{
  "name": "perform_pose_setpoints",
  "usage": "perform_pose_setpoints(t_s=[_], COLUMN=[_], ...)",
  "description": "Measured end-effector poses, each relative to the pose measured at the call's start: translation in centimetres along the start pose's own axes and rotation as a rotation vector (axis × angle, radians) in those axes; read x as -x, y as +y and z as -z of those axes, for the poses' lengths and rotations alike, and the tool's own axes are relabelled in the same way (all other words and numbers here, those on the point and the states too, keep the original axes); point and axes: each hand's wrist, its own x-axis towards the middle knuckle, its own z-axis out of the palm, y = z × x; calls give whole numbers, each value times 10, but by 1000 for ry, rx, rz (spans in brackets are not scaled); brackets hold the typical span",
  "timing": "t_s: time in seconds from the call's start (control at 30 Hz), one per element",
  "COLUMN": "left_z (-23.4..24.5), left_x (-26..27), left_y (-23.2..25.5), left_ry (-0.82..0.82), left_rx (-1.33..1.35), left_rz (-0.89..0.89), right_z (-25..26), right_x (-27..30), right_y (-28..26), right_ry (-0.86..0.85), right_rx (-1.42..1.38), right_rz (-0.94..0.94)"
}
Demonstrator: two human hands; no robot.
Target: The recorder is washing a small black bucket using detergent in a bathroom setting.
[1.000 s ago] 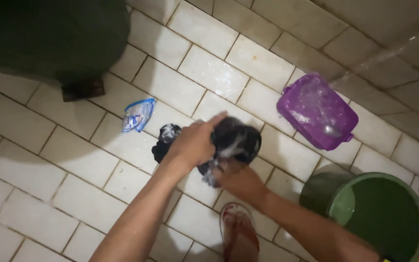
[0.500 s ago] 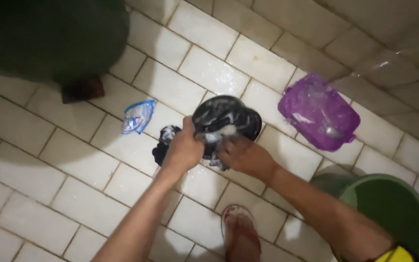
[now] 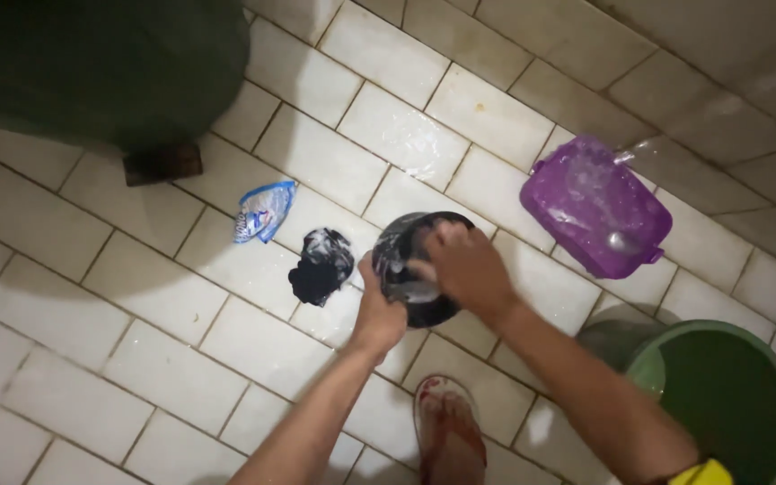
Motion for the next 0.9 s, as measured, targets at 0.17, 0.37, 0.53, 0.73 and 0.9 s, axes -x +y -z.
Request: perform_pose_setpoints(t_s=[0.17, 0.37, 0.53, 0.73, 0.9], left_z=[-7, 9, 9, 19, 27], left_x=[4, -6, 12, 14, -21], left_y=[11, -3, 61, 91, 48], left_ry=[44, -63, -154, -225, -134], left_rx=[26, -67, -58, 32, -23], left_rz=[96, 35, 169, 238, 152], right_z=[-86, -30, -33, -55, -19], right_x=[26, -9, -4, 4, 9], right_y=[-12, 0, -11, -4, -1], right_ry=[31, 181, 67, 107, -516], right_rx=[-401, -188, -749, -195, -1093], right_rz=[44, -72, -55, -12, 43])
